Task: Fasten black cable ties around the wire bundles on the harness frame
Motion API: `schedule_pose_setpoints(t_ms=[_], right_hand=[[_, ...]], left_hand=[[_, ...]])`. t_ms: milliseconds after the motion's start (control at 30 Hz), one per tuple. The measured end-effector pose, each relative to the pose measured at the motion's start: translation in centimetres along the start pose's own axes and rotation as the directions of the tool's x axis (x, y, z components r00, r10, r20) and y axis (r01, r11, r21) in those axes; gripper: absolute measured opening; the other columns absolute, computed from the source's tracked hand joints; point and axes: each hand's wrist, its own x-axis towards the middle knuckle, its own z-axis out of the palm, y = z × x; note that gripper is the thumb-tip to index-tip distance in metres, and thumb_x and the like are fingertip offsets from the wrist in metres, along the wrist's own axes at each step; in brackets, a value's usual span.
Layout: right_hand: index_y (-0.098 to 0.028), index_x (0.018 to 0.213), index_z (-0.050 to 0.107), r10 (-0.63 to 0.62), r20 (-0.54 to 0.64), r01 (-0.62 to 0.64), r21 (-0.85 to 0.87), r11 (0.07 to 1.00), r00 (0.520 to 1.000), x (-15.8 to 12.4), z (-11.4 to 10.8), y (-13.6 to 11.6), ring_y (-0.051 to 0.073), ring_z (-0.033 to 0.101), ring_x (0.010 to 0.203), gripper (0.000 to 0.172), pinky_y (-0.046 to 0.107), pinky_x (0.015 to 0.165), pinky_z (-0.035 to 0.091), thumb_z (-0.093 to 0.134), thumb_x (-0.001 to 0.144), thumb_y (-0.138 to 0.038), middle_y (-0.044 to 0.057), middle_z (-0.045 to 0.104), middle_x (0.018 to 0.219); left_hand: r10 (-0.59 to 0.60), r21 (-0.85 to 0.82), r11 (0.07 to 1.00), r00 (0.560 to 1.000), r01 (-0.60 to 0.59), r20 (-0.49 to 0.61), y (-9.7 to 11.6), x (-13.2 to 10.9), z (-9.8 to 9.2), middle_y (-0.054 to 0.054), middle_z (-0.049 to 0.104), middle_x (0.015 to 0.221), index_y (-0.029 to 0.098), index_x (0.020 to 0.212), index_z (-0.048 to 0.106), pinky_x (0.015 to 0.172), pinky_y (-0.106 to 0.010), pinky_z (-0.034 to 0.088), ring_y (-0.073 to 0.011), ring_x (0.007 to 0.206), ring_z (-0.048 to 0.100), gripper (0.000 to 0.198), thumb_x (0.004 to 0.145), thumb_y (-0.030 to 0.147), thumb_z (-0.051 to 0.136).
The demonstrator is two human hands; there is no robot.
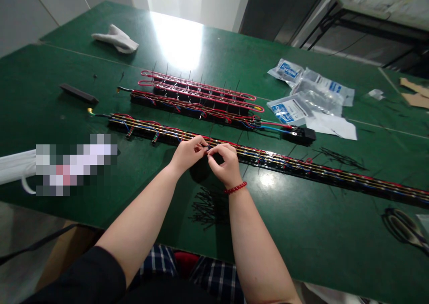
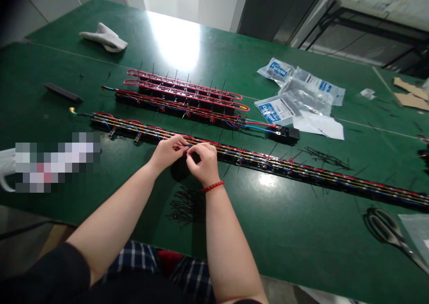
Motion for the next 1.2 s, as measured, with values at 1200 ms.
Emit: schedule_pose_setpoints(t_ms=[1200], right_hand=[[-0.024,0.096,0.059,0.001,-0.044,0.002,0.070,0.998,0.999,-0.1,-1.2,-0.5,0.023,0.061,0.098,0.018,0.040,0.089,0.049,0.062,0.080,-0.031,0.005,0.066,0.099]], left_hand=[[-0.005,0.002,1.000,0.999,0.005,0.045,0.2,-0.1,-0.2,0.007,0.065,0.060,0.023,0.094,0.063,0.057,-0.019,0.044,-0.0092,0.053,0.060,0.016,0.079,0.019,0.065]])
